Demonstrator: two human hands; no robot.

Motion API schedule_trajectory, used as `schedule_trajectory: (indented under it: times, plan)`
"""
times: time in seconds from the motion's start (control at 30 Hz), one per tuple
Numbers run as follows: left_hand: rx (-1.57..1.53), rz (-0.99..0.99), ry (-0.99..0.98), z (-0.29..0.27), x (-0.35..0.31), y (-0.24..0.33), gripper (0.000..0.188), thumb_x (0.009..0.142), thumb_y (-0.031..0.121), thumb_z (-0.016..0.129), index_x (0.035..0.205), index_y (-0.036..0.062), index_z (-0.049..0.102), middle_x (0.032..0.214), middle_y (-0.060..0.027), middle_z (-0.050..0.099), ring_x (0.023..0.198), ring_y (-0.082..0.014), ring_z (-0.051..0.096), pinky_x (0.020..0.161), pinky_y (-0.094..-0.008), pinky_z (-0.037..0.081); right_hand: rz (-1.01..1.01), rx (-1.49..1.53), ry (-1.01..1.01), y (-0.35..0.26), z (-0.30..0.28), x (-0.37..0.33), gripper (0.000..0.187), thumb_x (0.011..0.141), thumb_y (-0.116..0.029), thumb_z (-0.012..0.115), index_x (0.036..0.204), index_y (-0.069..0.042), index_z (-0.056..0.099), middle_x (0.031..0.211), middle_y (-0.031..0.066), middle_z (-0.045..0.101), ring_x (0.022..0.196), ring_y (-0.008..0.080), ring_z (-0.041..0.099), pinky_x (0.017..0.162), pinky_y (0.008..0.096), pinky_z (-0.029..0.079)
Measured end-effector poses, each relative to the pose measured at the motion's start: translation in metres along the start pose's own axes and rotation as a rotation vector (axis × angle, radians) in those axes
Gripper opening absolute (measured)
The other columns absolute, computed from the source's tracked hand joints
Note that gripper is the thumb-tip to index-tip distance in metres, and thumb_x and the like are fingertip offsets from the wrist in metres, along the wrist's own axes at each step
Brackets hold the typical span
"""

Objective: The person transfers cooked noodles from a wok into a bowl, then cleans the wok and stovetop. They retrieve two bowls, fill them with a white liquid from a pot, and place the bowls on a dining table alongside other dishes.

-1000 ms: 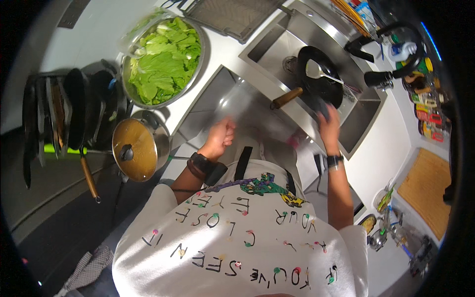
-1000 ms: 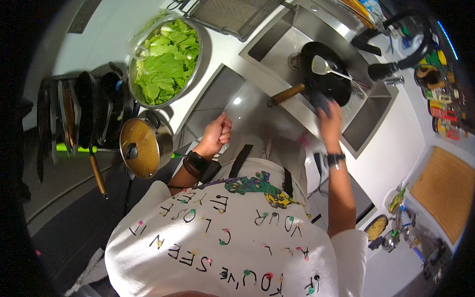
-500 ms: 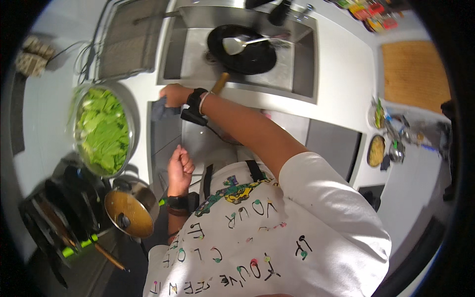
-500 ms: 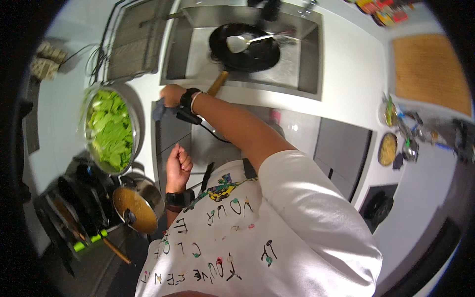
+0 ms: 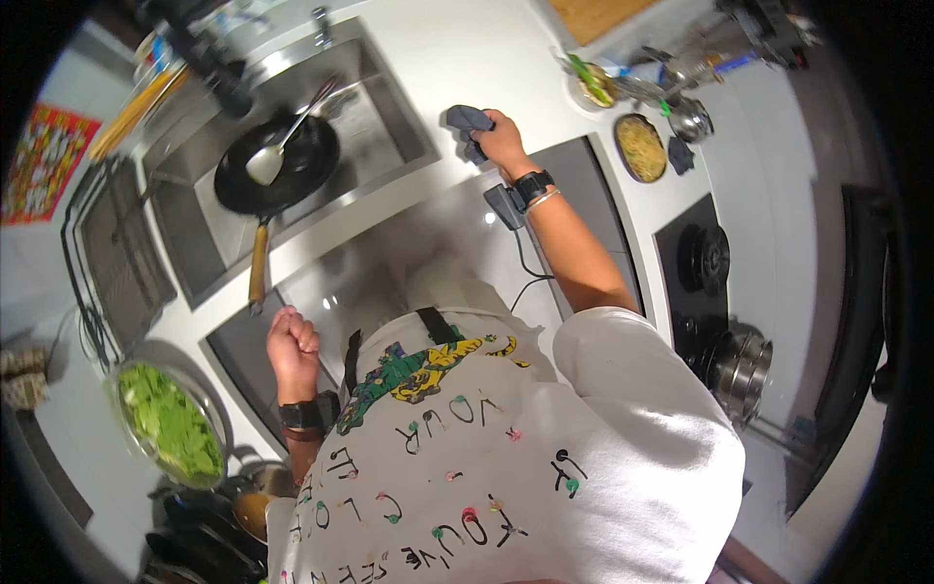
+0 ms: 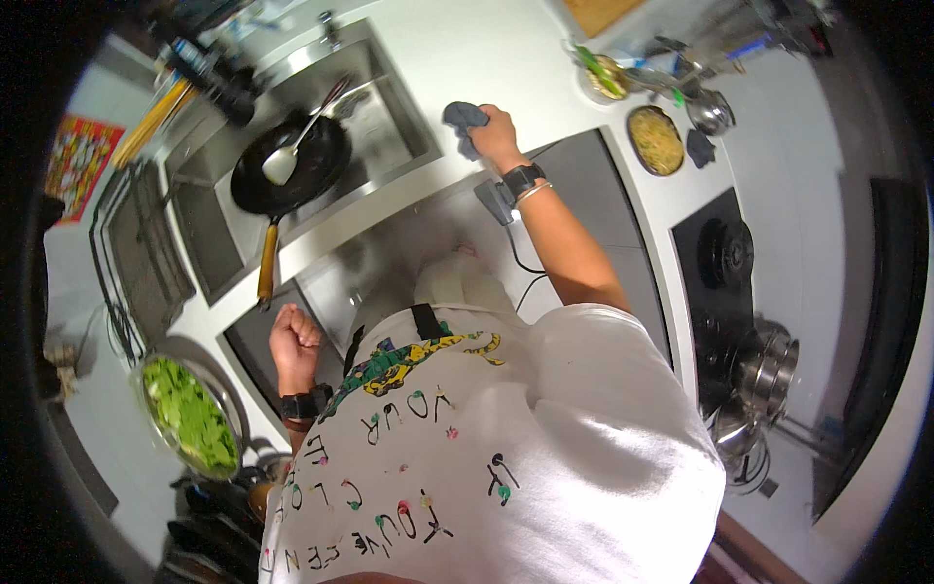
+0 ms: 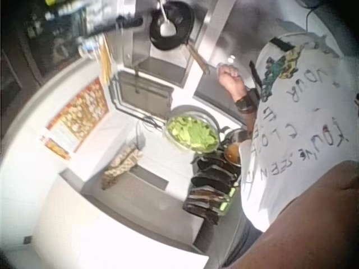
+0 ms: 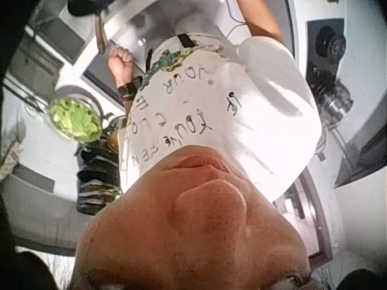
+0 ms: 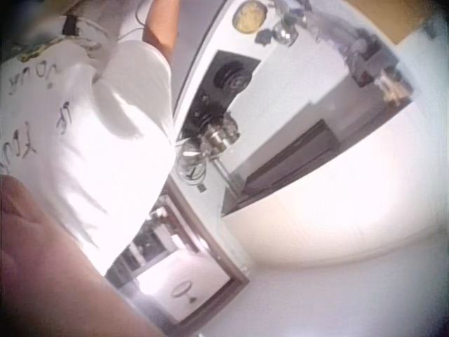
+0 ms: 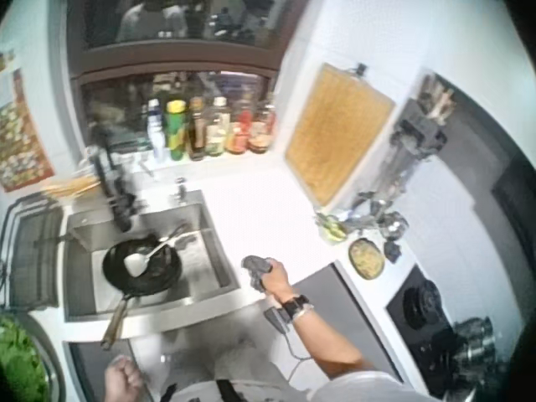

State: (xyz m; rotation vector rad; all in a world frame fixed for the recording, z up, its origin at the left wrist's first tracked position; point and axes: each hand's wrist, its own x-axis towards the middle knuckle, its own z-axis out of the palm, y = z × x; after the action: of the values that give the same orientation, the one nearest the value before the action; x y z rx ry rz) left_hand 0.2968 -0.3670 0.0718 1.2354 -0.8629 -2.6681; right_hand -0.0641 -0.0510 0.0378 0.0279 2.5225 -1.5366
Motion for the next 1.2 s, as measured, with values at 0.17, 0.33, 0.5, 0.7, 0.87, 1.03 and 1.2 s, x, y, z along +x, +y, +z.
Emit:
schedule_trajectory:
  times: [0.17, 0.33, 0.5, 0.7, 0.87, 1.03, 1.2]
  plan:
    - [0.085, 0.149, 0.004, 0.115, 0.029, 0.01, 0.016, 0.103, 0.013, 0.039, 0.094, 0.0056, 0.049, 0.061, 0.0028, 0.03, 0.05, -0.0103, 0.029, 0.045, -0.0252, 0.028, -0.195, 0.175, 0.057, 0.019, -0.03, 0.05, 0.018, 0.074, 0.004, 0.063, 0.09, -0.001, 0.068, 0.079, 0.0128, 0.07, 0.068, 0.0242, 0.069, 0.063, 0.0342, 0.055]
    - [0.551, 0.374, 0.043, 0.22, 0.047, -0.015, 0.041, 0.096, 0.013, 0.061, 0.135, 0.012, 0.049, 0.136, -0.003, 0.044, 0.129, -0.0181, 0.041, 0.108, -0.0539, 0.032, -0.316, -0.12, -0.026, 0.054, -0.036, 0.07, 0.061, 0.077, -0.021, 0.077, 0.133, -0.01, 0.054, 0.142, 0.0219, 0.046, 0.133, 0.0375, 0.043, 0.108, 0.0466, 0.038]
    - [0.581, 0.245, -0.1, 0.248, 0.062, -0.071, 0.026, 0.095, 0.014, 0.062, 0.12, 0.011, 0.057, 0.121, 0.0004, 0.056, 0.116, -0.0155, 0.05, 0.103, -0.0443, 0.037, 0.324, 1.006, 0.085, 0.159, -0.15, 0.024, 0.035, 0.094, -0.021, 0.064, 0.122, -0.004, 0.053, 0.105, 0.0106, 0.063, 0.088, 0.0241, 0.067, 0.079, 0.038, 0.058]
    - [0.637, 0.024, -0.055, 0.258, 0.061, -0.143, 0.018, 0.092, 0.014, 0.064, 0.108, 0.0078, 0.06, 0.109, -0.0043, 0.061, 0.107, -0.0206, 0.057, 0.098, -0.0428, 0.045, 0.352, 1.263, 0.457, 0.263, -0.31, -0.006, 0.035, 0.101, -0.015, 0.053, 0.124, 0.01, 0.045, 0.117, 0.0203, 0.059, 0.109, 0.029, 0.06, 0.096, 0.0371, 0.054]
    - [0.809, -0.066, -0.159, 0.297, 0.062, -0.168, 0.02, 0.093, 0.013, 0.063, 0.11, 0.0054, 0.059, 0.111, -0.0052, 0.059, 0.105, -0.0197, 0.056, 0.094, -0.0398, 0.047, 0.402, 1.579, 0.721, 0.268, -0.322, 0.02, 0.034, 0.102, -0.015, 0.048, 0.122, 0.013, 0.044, 0.116, 0.0238, 0.056, 0.107, 0.034, 0.06, 0.098, 0.0459, 0.054]
    - [0.958, -0.142, -0.302, 0.339, 0.084, -0.175, 0.022, 0.094, 0.018, 0.064, 0.113, 0.0071, 0.06, 0.112, -0.0042, 0.061, 0.109, -0.0203, 0.057, 0.096, -0.0406, 0.045, 0.447, 1.407, 0.784, 0.262, -0.325, 0.029, 0.037, 0.099, -0.01, 0.051, 0.125, 0.014, 0.042, 0.117, 0.0275, 0.055, 0.098, 0.0352, 0.065, 0.085, 0.0429, 0.061]
    - [1.09, -0.242, -0.471, 0.372, 0.106, -0.186, 0.023, 0.096, 0.021, 0.061, 0.113, 0.0061, 0.06, 0.112, -0.0042, 0.061, 0.11, -0.0191, 0.057, 0.095, -0.0378, 0.045, 0.546, 1.42, 0.812, 0.262, -0.324, 0.026, 0.039, 0.095, -0.009, 0.053, 0.124, 0.015, 0.041, 0.111, 0.0255, 0.058, 0.085, 0.0382, 0.068, 0.072, 0.0447, 0.064]
